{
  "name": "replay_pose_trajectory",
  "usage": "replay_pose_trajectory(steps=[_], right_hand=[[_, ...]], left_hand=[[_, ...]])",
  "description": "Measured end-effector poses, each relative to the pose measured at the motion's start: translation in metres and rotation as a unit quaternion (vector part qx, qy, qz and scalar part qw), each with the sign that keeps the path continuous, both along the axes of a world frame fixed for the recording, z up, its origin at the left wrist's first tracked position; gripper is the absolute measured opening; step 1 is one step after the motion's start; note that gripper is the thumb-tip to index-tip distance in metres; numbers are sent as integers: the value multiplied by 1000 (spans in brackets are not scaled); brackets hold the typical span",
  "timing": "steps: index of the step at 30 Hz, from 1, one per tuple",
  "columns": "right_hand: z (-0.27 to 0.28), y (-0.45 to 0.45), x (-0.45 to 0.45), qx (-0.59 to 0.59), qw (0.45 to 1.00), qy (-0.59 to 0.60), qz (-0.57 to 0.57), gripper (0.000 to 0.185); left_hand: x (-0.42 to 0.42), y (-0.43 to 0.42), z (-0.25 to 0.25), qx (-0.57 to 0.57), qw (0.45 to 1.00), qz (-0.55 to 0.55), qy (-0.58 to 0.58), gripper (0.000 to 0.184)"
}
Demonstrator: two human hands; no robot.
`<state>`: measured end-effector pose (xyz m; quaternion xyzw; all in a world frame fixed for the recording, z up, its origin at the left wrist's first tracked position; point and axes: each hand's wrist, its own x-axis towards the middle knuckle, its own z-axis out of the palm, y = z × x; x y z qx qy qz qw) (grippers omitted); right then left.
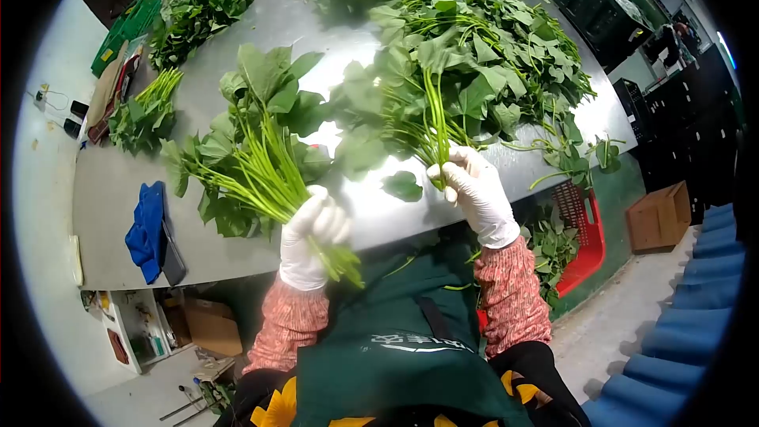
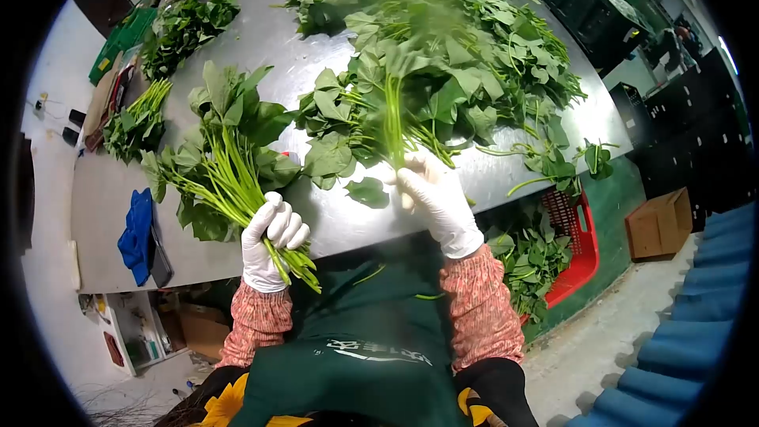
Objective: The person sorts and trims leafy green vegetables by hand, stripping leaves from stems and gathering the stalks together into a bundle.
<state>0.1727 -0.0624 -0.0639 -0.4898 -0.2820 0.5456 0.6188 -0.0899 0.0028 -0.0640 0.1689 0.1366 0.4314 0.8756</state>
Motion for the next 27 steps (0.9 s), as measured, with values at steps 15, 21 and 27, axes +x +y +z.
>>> replay_pose_trajectory(steps=[15,21,27], right_hand=[[16,-17,-68,-66,993,-83,50,19],[25,-20,-91,-40,984,-157,73,13],[6,-32,-97,-61,996,-60,-9,16]], left_hand=[[20,-10,-14,-24,988,-16,152,36],[18,-16,-19,-91,993,-46,55,35],[16,-18,-14,-98,990,-58,88,27]])
